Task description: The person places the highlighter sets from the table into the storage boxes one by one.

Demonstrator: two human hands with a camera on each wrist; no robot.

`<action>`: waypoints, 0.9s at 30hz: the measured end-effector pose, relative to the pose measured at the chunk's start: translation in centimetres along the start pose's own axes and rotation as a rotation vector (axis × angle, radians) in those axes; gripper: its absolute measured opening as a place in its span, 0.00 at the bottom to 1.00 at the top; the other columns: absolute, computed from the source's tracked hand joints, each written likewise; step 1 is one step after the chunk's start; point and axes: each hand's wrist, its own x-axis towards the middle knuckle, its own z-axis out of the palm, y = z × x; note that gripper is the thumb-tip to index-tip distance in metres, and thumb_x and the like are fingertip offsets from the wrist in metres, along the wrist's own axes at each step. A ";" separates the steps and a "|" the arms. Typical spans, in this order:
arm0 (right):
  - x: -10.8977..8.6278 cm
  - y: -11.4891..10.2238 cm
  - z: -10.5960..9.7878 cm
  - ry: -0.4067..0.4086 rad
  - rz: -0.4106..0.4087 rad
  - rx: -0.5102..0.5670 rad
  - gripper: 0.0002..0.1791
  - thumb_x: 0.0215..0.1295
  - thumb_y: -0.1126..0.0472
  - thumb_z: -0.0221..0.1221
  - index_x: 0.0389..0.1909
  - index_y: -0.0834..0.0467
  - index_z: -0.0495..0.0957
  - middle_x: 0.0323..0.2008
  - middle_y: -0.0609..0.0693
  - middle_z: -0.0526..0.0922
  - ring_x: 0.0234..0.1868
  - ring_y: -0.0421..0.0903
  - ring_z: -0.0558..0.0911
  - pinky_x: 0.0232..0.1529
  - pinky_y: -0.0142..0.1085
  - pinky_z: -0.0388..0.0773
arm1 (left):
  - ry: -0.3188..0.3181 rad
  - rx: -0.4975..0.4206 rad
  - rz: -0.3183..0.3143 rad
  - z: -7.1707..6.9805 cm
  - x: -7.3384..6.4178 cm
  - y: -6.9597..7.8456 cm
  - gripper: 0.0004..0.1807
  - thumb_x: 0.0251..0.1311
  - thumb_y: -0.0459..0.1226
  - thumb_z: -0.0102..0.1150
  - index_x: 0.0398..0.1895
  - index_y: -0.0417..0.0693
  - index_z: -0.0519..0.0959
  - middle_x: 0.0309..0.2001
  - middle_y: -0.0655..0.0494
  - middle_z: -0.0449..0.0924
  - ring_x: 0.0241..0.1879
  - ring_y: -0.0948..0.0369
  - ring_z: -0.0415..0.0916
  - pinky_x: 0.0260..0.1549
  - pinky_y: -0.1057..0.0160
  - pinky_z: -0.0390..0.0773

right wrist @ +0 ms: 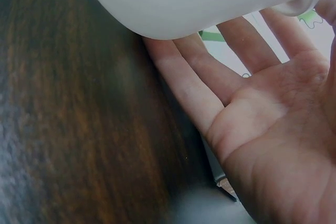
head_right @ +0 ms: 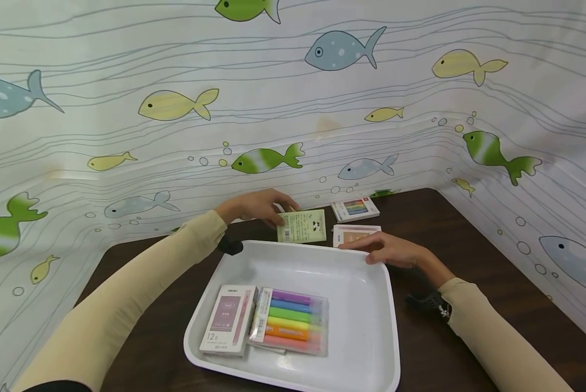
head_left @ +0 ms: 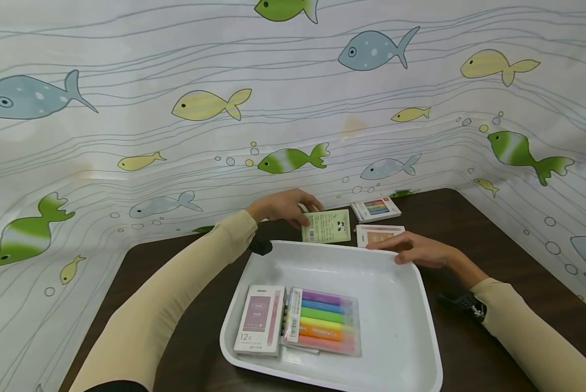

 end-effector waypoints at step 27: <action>-0.1 0.4 -0.1 0.000 -0.009 -0.001 0.28 0.72 0.73 0.49 0.73 0.65 0.66 0.72 0.56 0.68 0.60 0.63 0.77 0.51 0.61 0.77 | 0.175 -0.364 0.046 0.6 -8.0 1.6 0.32 0.62 0.24 0.67 0.69 0.50 0.75 0.61 0.41 0.73 0.53 0.44 0.80 0.51 0.41 0.79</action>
